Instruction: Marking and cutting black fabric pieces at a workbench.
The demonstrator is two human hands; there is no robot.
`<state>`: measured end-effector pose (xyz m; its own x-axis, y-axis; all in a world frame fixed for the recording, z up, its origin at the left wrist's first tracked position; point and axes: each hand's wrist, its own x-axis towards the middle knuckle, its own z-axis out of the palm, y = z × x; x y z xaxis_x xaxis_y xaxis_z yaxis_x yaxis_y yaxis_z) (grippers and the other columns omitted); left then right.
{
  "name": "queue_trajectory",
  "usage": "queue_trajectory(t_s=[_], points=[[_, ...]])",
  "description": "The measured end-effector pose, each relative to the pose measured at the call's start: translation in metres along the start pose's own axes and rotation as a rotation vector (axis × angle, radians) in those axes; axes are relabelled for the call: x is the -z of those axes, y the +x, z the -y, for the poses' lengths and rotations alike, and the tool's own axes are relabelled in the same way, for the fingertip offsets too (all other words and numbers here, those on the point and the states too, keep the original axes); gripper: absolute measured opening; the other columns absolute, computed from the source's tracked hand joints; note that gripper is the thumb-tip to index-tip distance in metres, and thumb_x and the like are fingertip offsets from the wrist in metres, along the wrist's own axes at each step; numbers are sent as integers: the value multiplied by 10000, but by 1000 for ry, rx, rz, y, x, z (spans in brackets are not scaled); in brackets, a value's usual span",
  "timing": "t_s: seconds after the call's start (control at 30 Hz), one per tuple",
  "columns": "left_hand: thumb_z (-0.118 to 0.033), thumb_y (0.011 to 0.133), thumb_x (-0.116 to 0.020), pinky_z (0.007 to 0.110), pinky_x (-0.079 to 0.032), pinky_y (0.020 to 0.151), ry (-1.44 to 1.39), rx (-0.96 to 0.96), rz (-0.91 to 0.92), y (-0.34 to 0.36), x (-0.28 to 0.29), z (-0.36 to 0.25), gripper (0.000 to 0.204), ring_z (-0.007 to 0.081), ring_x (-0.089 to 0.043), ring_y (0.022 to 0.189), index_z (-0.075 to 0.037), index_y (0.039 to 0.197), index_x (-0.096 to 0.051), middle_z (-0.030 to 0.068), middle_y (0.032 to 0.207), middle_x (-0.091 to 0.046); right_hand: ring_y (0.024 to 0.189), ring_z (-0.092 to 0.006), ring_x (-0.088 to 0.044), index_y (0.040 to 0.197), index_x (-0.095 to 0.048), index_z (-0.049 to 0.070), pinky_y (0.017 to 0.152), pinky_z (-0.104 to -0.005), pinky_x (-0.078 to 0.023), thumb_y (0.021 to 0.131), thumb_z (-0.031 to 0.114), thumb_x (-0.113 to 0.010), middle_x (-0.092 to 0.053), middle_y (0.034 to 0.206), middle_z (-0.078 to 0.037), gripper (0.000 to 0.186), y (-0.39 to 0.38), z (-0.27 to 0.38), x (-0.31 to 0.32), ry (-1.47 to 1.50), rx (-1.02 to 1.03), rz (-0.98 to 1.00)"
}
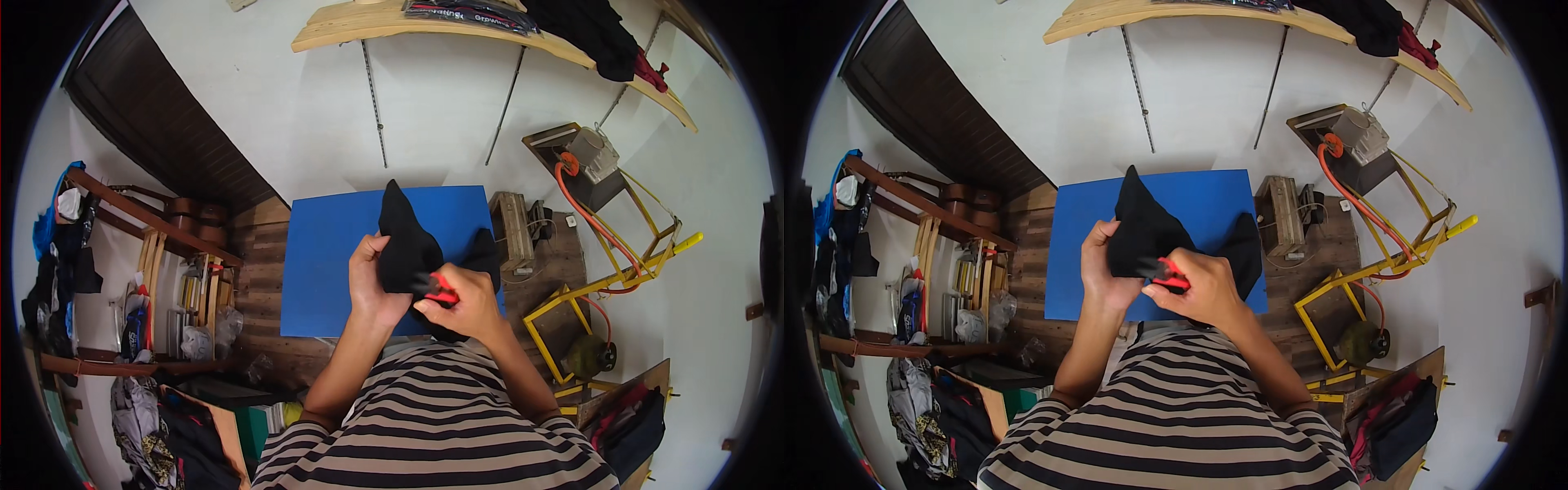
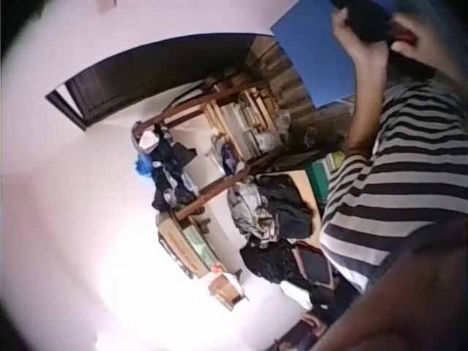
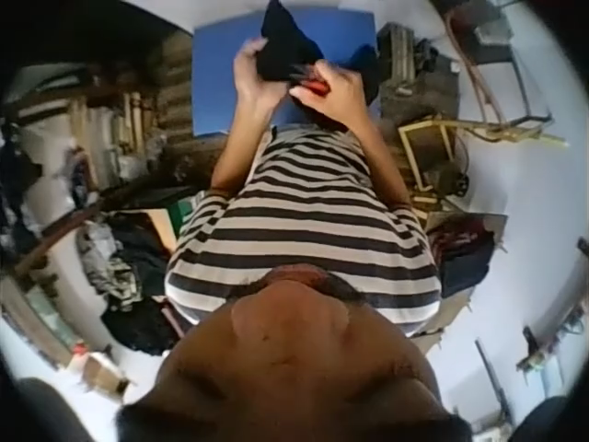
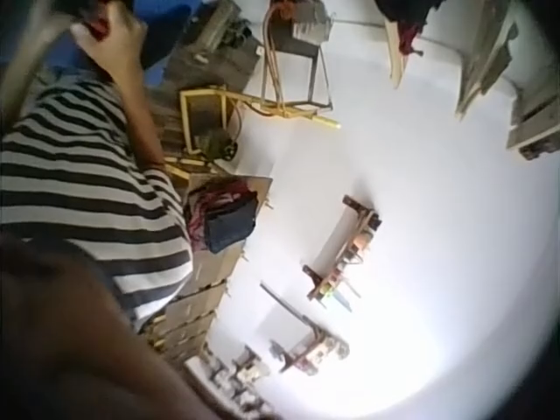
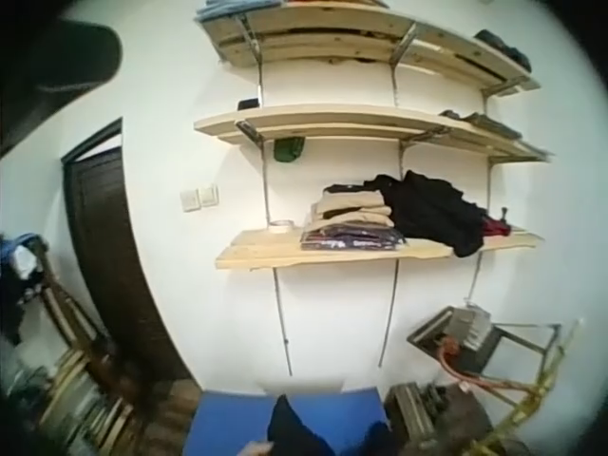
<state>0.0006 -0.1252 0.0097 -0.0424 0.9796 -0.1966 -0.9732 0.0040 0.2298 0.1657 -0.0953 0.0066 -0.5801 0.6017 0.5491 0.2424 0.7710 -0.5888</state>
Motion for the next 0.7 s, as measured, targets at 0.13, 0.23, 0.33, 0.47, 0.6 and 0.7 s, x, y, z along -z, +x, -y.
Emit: queue_trajectory(t_s=[0.13,0.23,0.33,0.47,0.6,0.7], points=[[-158,861,-489,370,-470,915,29,-109,9,-2,-4,-1,261,230,-639,943,-58,1063,-621,75,1031,-676,664,-123,-544,763,-441,64,611,-272,-451,733,195,-814,-547,743,-54,396,-11,-25,-16,365,-260,-102],[-154,872,-485,363,-458,929,115,-183,56,-3,-9,1,247,215,-626,992,-75,1061,-624,52,1034,-672,824,-120,-549,788,-389,82,750,-276,-470,751,130,-808,-564,885,-77,424,-14,-44,-33,582,-249,-100],[-108,877,-491,323,-482,840,134,-295,9,-3,-18,4,338,154,-612,926,-118,1212,-531,-2,1056,-614,717,-106,-576,955,-583,8,688,-262,-485,742,151,-816,-628,808,-59,347,-24,-44,-47,728,-309,-124],[-105,888,-490,315,-475,846,215,-490,12,-3,-29,1,418,141,-594,964,-122,1305,-466,-9,1079,-593,664,-137,-587,919,-561,-3,659,-276,-494,759,112,-776,-624,766,-97,291,-22,-48,-43,319,-396,-103],[-78,920,-459,339,-419,975,380,-699,173,-5,-36,-9,495,162,-537,1143,-88,1409,-377,29,1274,-542,574,-209,-530,862,-516,-14,587,-297,-467,767,94,-740,-577,700,-114,266,-14,-57,-43,223,-404,-85],[-70,935,-449,322,-408,985,429,-796,254,-5,-52,-11,494,152,-528,1146,-58,1418,-349,42,1268,-536,574,-158,-463,824,-499,-3,566,-273,-429,767,64,-737,-536,676,-82,254,-11,-67,-50,221,-400,-157]])
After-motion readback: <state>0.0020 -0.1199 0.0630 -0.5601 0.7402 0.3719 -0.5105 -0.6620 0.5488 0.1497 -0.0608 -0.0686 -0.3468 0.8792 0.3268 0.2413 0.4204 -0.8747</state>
